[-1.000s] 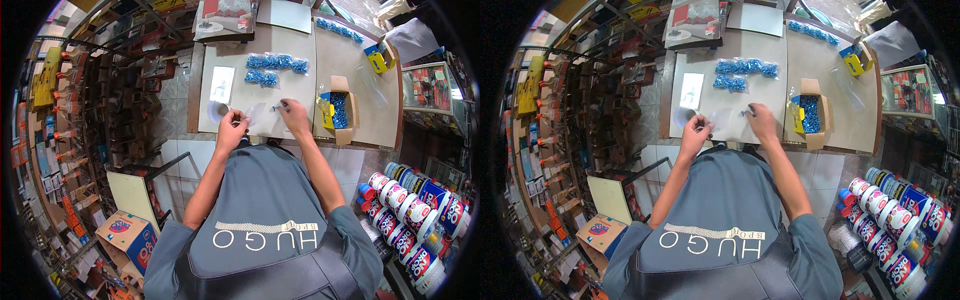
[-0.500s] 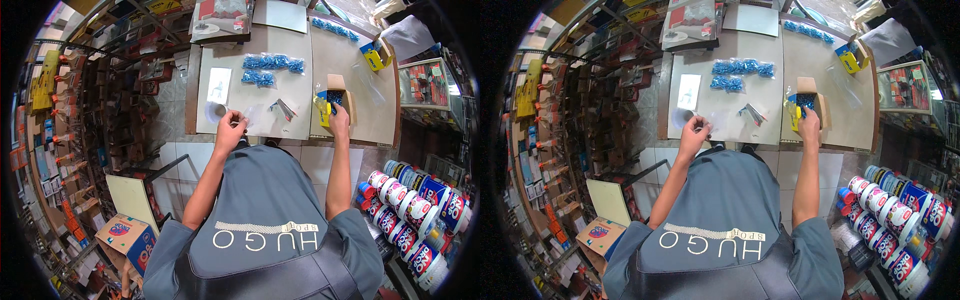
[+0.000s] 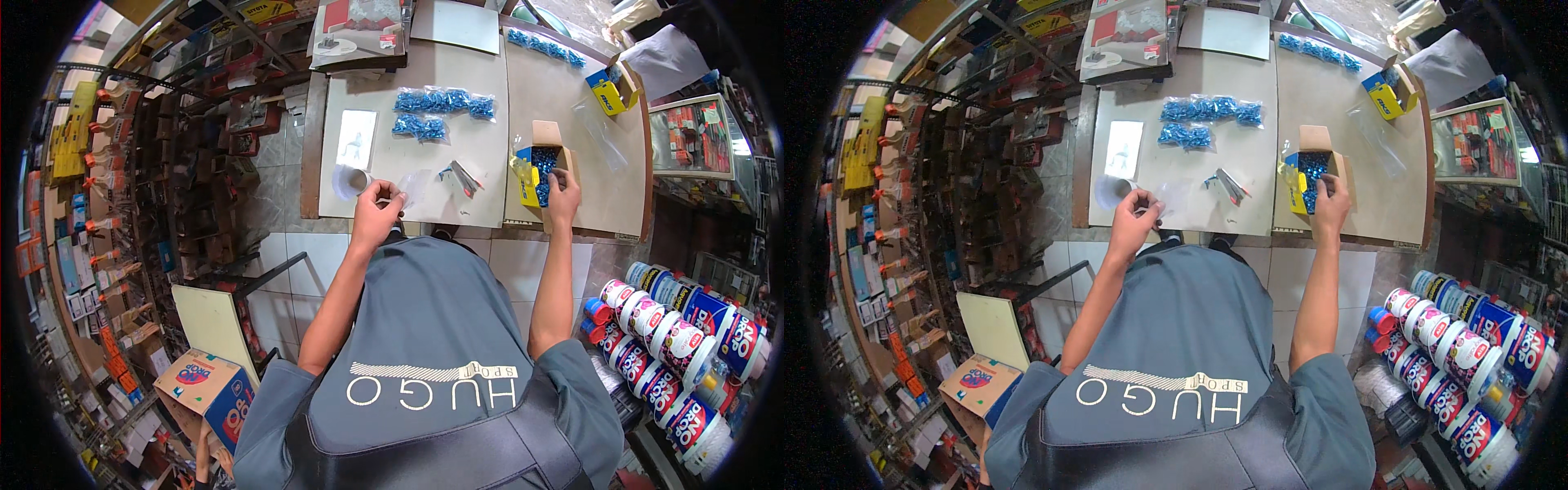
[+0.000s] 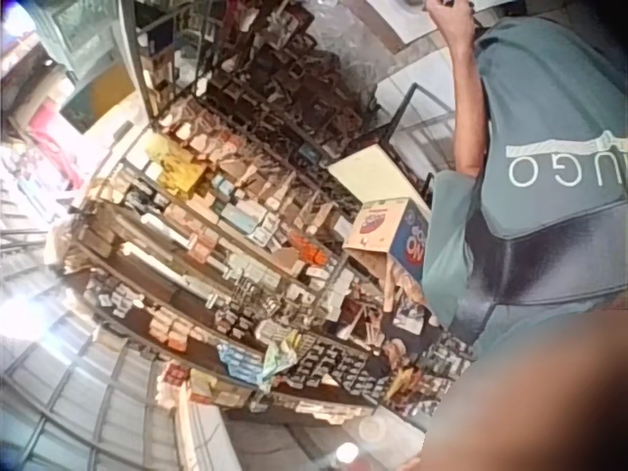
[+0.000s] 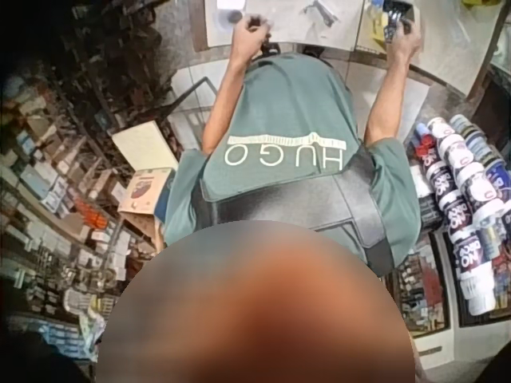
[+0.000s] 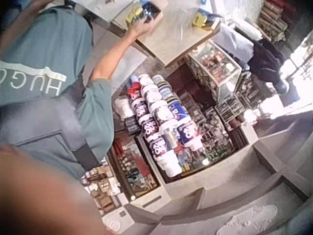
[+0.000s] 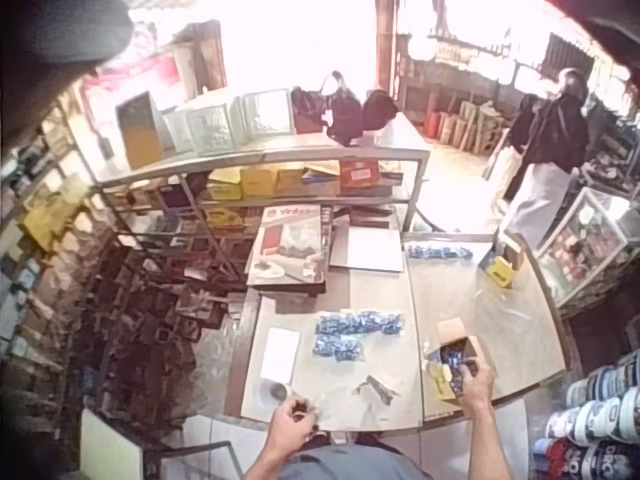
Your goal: Sort small blue hardware components and place them into a plastic bag.
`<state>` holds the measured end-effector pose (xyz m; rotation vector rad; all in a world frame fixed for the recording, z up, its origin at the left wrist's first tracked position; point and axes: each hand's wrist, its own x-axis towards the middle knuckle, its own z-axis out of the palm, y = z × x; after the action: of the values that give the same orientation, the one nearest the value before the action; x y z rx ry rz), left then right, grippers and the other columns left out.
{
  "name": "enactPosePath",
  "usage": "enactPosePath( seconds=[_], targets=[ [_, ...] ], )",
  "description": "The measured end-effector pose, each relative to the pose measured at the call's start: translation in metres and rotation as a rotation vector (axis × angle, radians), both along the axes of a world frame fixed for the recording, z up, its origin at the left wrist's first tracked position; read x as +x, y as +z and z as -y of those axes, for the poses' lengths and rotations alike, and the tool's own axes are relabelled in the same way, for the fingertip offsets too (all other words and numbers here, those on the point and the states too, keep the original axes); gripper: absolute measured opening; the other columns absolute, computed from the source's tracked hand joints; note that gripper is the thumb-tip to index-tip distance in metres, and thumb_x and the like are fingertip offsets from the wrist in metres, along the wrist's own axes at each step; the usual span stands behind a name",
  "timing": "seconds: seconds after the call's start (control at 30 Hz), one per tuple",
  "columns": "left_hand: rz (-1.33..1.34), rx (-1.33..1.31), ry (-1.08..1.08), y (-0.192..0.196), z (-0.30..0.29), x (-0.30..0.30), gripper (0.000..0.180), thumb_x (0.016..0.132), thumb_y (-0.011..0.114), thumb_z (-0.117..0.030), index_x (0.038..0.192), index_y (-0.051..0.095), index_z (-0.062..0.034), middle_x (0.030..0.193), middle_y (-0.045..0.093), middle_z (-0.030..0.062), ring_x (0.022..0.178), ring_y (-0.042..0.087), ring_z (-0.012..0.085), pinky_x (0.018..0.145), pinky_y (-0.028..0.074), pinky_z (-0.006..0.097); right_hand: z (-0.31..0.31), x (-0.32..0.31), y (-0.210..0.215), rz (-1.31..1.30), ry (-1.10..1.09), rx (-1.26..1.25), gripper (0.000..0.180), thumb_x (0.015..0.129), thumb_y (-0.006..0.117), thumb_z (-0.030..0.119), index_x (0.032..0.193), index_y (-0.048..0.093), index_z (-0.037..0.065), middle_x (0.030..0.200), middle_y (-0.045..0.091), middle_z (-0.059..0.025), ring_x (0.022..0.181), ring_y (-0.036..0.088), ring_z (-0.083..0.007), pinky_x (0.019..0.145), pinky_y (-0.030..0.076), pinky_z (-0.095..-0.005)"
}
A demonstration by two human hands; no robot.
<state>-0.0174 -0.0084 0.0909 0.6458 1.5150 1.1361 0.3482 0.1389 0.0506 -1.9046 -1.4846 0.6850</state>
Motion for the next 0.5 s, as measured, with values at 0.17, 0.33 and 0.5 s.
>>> enactPosePath(
  seconds=[0.17,0.33,0.5],
  targets=[
    [-0.017,-0.035,-0.002,0.008,-0.001,0.000,0.013,0.090,0.069,-0.009,0.094,0.058,-0.0026,0.081,0.062,0.0023,0.068,0.061,0.0097,0.058,0.048,0.024,-0.008,0.008,-0.011,-0.334,-0.011,0.029,0.017,0.099,0.061,0.012,0.106,0.071,0.001,0.090,0.068,-0.0040,0.077,0.064,-0.0151,0.071,0.053,-0.0301],
    [-0.021,-0.029,0.007,0.006,0.002,-0.002,0.013,0.091,0.069,-0.009,0.095,0.058,-0.0027,0.082,0.061,0.0028,0.069,0.061,0.0102,0.059,0.048,0.024,0.002,-0.032,-0.021,-1.356,0.026,-0.395,0.022,0.102,0.056,0.012,0.119,0.063,0.001,0.100,0.066,-0.0072,0.084,0.061,-0.0161,0.072,0.049,-0.0299],
    [-0.011,-0.009,0.051,0.005,0.008,-0.005,0.013,0.090,0.068,-0.009,0.092,0.058,-0.0019,0.082,0.063,0.0024,0.068,0.061,0.0094,0.059,0.048,0.024,0.015,-0.107,-0.022,-1.374,0.054,-0.641,0.020,0.099,0.056,0.007,0.117,0.062,-0.001,0.100,0.066,-0.0100,0.086,0.063,-0.0183,0.074,0.051,-0.0319]
  ],
)
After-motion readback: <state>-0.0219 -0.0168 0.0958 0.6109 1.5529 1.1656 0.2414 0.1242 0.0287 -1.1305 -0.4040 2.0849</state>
